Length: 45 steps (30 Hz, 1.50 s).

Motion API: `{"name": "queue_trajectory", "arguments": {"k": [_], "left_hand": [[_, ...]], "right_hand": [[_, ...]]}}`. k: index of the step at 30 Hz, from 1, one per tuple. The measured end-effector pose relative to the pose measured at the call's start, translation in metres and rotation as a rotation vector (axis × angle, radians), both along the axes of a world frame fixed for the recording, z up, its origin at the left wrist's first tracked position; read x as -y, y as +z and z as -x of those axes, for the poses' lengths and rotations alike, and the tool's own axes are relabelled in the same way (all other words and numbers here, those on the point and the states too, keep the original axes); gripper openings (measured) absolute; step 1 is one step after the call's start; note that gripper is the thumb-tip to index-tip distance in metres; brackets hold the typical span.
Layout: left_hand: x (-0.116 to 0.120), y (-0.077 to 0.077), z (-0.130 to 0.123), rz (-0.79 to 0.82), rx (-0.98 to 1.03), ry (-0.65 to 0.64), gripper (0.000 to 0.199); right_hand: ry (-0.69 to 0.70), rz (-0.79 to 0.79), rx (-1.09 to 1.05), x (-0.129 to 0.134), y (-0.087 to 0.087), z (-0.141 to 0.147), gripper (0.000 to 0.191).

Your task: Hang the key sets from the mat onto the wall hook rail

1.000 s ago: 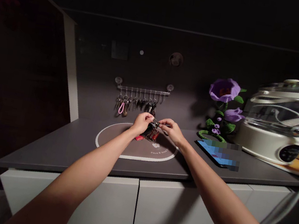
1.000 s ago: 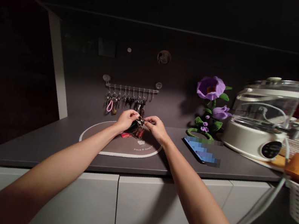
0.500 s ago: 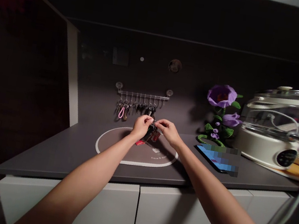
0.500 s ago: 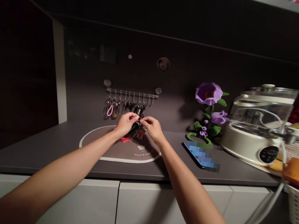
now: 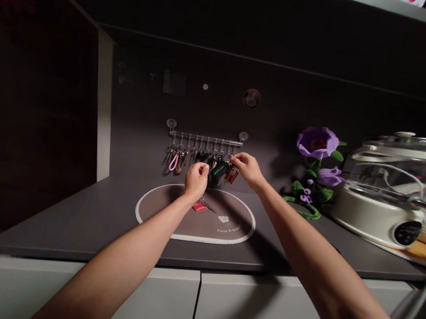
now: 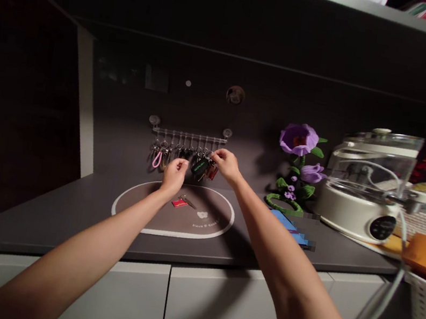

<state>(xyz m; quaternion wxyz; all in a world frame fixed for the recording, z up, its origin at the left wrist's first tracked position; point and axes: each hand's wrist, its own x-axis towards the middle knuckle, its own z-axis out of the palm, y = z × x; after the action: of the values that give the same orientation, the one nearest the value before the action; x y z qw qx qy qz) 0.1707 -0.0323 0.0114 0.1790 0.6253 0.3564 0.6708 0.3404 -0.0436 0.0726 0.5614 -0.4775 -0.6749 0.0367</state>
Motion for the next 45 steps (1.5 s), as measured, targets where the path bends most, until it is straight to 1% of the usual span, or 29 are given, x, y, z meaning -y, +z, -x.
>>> {"name": "queue_trajectory", "arguments": {"k": [5, 10, 16, 21, 29, 36, 40, 45], "left_hand": [[-0.002, -0.001, 0.000, 0.019, -0.023, 0.020, 0.022], [-0.001, -0.001, -0.001, 0.037, -0.033, 0.030, 0.021], [-0.004, -0.003, 0.000, 0.023, -0.049, 0.045, 0.021], [-0.004, -0.003, 0.000, 0.034, -0.050, 0.045, 0.020], [-0.008, -0.005, 0.000, 0.054, -0.056, 0.058, 0.018], [-0.010, -0.006, 0.001, 0.095, -0.056, 0.038, 0.016], [-0.012, -0.006, 0.002, 0.131, -0.060, 0.037, 0.015], [-0.013, -0.007, 0.004, 0.212, -0.080, -0.008, 0.014]], "right_hand": [[-0.123, 0.027, -0.019, -0.025, 0.014, -0.014, 0.022], [-0.232, 0.061, 0.007, -0.045, 0.020, -0.018, 0.020], [-0.367, 0.099, -0.018, -0.056, 0.021, -0.010, 0.017], [-0.431, 0.128, -0.098, -0.059, 0.021, -0.001, 0.017], [-0.484, 0.163, -0.161, -0.062, 0.013, 0.003, 0.016], [-0.541, 0.180, -0.197, -0.066, 0.009, 0.002, 0.015], [-0.492, 0.211, -0.179, -0.062, 0.005, 0.000, 0.015], [-0.397, 0.179, -0.160, -0.059, -0.004, -0.005, 0.021]]}}
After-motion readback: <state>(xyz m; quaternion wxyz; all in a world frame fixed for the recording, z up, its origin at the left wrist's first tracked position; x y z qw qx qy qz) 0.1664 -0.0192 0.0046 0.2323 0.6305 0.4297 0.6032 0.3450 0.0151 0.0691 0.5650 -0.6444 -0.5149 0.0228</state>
